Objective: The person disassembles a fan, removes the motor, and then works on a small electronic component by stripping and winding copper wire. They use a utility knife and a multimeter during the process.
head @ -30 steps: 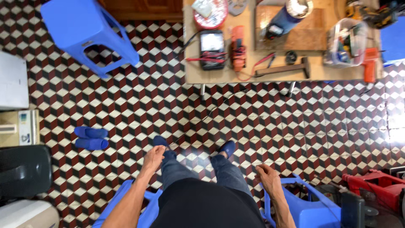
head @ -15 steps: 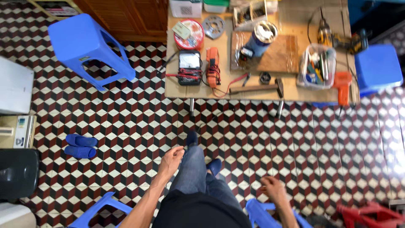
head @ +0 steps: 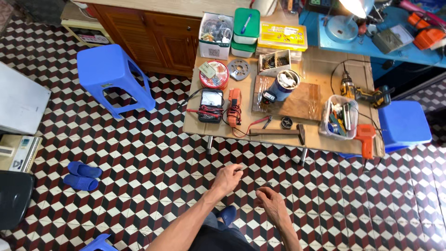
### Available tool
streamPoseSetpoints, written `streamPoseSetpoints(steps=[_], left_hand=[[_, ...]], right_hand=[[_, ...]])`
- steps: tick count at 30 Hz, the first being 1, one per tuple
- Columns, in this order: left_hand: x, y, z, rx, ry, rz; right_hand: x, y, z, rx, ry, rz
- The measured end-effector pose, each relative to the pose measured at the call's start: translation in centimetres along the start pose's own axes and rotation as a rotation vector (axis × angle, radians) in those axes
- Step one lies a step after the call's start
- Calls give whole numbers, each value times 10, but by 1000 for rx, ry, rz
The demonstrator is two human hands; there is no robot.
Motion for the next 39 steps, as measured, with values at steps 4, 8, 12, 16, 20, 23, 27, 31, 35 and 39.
streamPoseSetpoints(steps=[4, 8, 12, 16, 20, 23, 27, 31, 35, 39], left_hand=[[11, 1, -11, 177, -250, 32], [30, 20, -6, 368, -31, 52], [48, 93, -17, 1, 76, -276], [62, 196, -26, -62, 203, -383], [71, 293, -44, 88, 240, -360], [73, 336, -31, 378, 275, -165], [61, 370, -14, 405, 405, -140], [58, 377, -14, 403, 381, -136], [85, 357, -74, 248, 30, -50], [110, 333, -164, 156, -739, 115]], right_hand=[[-8, 23, 11, -31, -117, 26], [-15, 44, 29, 22, -81, 77], [-6, 76, 39, 30, -77, 82], [20, 119, 36, -60, -5, 19], [61, 153, 27, -211, 24, -81], [83, 180, 27, -272, 96, -145], [104, 201, 34, -269, 135, -241], [98, 223, 63, -193, 180, -224], [97, 255, 137, -3, 497, -201], [95, 292, 247, 263, 773, 62]])
Point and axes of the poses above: each hand's wrist, its own y-axis towards the middle knuckle, its own x-axis out of the back of the hand, z = x × y, the point moved 6 cm from there along y, towards the middle knuckle, and after that the axes turned 1 degree about x, right-handed, at the moved point
